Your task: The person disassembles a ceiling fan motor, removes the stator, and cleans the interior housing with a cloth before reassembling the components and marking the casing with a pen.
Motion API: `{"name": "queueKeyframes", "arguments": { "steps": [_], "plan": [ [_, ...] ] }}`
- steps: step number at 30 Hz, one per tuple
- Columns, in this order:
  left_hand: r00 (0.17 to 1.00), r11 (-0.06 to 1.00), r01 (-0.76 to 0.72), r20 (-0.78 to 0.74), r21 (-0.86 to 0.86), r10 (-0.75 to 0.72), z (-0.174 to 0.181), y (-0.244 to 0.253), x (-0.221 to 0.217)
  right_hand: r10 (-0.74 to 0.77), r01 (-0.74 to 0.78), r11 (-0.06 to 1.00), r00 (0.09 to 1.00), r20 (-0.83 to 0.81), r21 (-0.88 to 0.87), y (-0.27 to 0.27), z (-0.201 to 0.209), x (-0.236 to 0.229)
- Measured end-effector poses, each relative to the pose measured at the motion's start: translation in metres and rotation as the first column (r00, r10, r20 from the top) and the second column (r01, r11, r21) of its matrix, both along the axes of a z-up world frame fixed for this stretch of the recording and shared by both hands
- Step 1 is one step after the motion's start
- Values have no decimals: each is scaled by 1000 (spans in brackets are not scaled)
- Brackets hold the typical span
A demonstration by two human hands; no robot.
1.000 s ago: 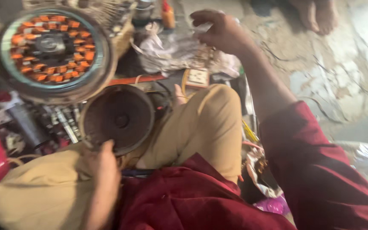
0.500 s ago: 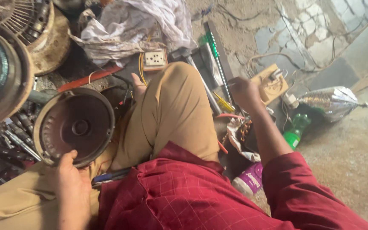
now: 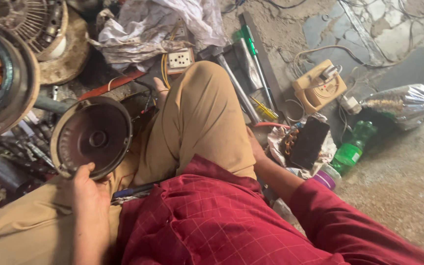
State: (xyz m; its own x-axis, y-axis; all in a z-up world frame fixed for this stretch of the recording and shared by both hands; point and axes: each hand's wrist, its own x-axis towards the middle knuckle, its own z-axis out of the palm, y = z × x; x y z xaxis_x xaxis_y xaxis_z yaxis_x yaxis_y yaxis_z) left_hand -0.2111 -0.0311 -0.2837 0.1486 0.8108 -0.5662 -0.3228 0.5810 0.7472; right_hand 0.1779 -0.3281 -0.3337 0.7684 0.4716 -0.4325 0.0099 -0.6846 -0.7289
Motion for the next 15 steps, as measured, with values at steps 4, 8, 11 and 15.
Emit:
{"name": "queueKeyframes", "arguments": {
  "steps": [4, 8, 11, 15],
  "plan": [
    [999, 989, -51, 25, 139, 48, 39, 0, 20, 174, -159, 985, 849, 498, -73, 37, 71, 35],
    [992, 955, 2, -122, 296, 36, 84, 2, 52, 27, -539, 800, 472, 881, 265, 78, 172, 22],
    [968, 876, 114, -250, 468, 7, 100, 11, 71, 463, -796, 564, 526, 713, 221, 117, 196, -59],
    [974, 898, 104, -227, 427, -5, 102, 19, 83, 954, -985, 110, 141, 265, 129, 165, 184, -146]
  ]
}}
